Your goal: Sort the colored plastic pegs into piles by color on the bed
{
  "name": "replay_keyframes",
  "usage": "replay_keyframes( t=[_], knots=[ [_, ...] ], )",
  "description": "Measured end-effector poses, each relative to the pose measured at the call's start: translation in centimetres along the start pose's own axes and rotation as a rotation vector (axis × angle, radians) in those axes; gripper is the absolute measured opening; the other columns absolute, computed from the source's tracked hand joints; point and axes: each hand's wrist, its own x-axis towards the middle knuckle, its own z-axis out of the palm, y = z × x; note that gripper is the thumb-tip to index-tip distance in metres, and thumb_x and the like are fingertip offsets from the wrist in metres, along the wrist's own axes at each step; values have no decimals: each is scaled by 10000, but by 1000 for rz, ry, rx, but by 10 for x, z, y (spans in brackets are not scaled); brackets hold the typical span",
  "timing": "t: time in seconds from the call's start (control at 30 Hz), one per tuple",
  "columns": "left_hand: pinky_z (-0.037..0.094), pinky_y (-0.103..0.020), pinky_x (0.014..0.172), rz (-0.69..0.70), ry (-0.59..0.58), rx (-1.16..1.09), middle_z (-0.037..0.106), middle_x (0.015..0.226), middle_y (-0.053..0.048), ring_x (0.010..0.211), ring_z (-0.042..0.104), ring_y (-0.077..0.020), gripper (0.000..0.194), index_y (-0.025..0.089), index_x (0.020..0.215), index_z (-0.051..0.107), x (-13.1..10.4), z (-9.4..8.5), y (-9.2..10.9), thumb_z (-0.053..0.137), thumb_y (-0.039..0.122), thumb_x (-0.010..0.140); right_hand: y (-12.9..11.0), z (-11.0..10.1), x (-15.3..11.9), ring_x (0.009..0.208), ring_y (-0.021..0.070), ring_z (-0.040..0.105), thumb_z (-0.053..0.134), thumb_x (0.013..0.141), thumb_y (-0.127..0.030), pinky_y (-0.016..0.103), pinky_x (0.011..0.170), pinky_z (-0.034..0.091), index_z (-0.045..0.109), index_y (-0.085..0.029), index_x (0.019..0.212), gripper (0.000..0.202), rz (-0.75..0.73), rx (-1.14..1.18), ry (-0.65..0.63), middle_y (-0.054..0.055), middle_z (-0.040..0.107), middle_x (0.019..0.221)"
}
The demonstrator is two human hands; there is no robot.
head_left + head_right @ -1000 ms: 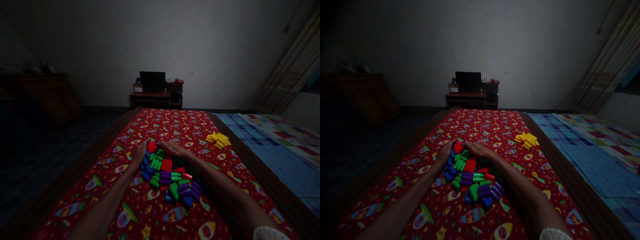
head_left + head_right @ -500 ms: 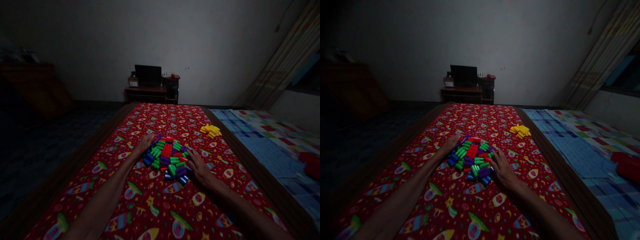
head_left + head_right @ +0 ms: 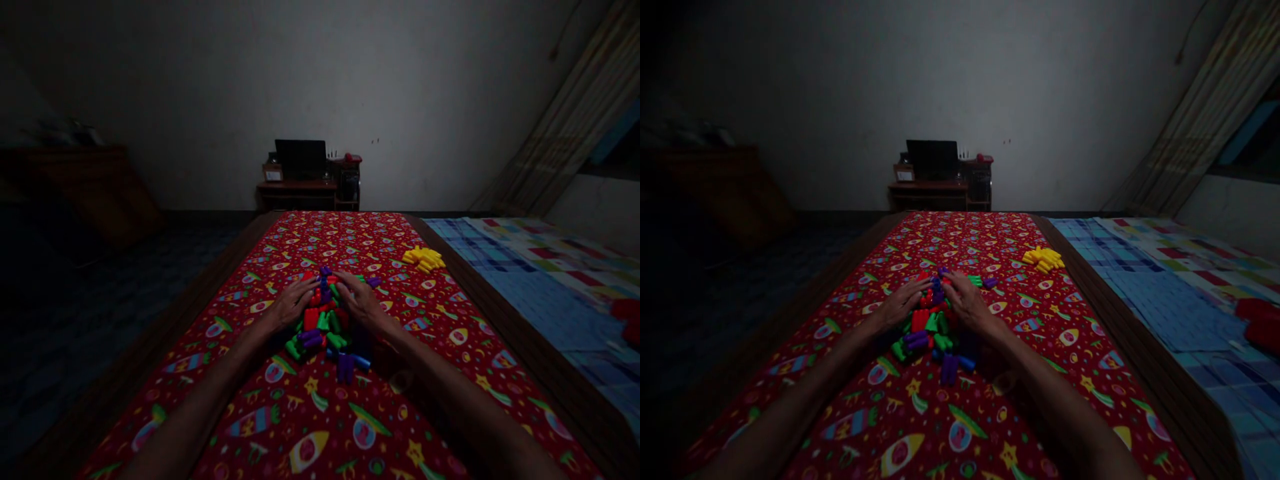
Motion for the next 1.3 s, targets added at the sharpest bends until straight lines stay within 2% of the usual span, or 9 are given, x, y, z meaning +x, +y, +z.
replay_keyframes(
  t=[0.1,0.2,0.27,0.5,0.63,0.8,0.93,1.07,1.3],
  knots=[
    [290,-448,1129,18,29,12,493,1408,-106,1320,422,-232,561,162,1298,545,0,5,2,283,502,936,31,-44,1,1058,234,580,496,853,-249,386,932,431,608,-157,1195,372,85,-215,22,144,641,1150],
    [321,-436,1115,-50,88,-69,525,1376,-119,1293,457,-236,585,144,1291,544,12,6,0,273,516,930,57,-73,-4,830,191,597,514,802,-177,295,762,442,673,-139,990,249,86,-383,-229,110,681,930],
    [334,-447,1104,-142,150,-168,579,1318,-119,1260,493,-251,601,147,1243,581,23,4,-5,283,551,913,67,-81,-7,702,151,566,496,830,-203,242,655,401,676,-139,908,206,108,-444,-289,74,673,805],
    [521,-454,900,-485,354,-887,719,991,-156,980,672,-288,597,113,1016,653,34,1,-49,486,629,767,104,-86,20,753,176,611,484,866,-339,249,657,411,687,-139,936,294,322,-446,37,84,700,849],
    [541,-412,877,-561,464,-1060,726,934,-124,908,694,-254,493,133,959,647,31,1,-59,633,556,705,121,-83,46,875,206,631,496,863,-327,301,763,455,650,-132,1074,326,343,-382,176,117,695,993],
    [529,-456,875,-530,412,-1017,732,876,-118,889,689,-291,581,120,901,664,32,3,-59,733,597,577,110,-70,54,938,233,609,493,865,-255,343,834,446,648,-79,1064,308,238,-448,177,166,679,999],
    [520,-453,878,-530,395,-1020,732,869,-107,889,684,-290,581,122,901,666,32,3,-60,740,592,569,79,-56,49,785,174,635,478,889,-275,270,723,459,679,-144,1028,277,63,-237,-187,88,708,906],
    [515,-451,879,-534,381,-991,731,885,-109,906,678,-293,554,121,909,668,32,3,-58,715,582,606,57,-36,42,975,213,612,615,791,-240,293,814,447,595,-195,1219,431,-151,-194,-441,90,670,1114],
    [516,-458,881,-545,387,-1005,735,906,-117,934,673,-307,537,123,900,671,31,2,-55,739,556,589,69,-31,40,986,215,599,535,846,-219,314,841,439,507,-183,1308,464,-180,-269,-365,111,658,1109]
  ],
)
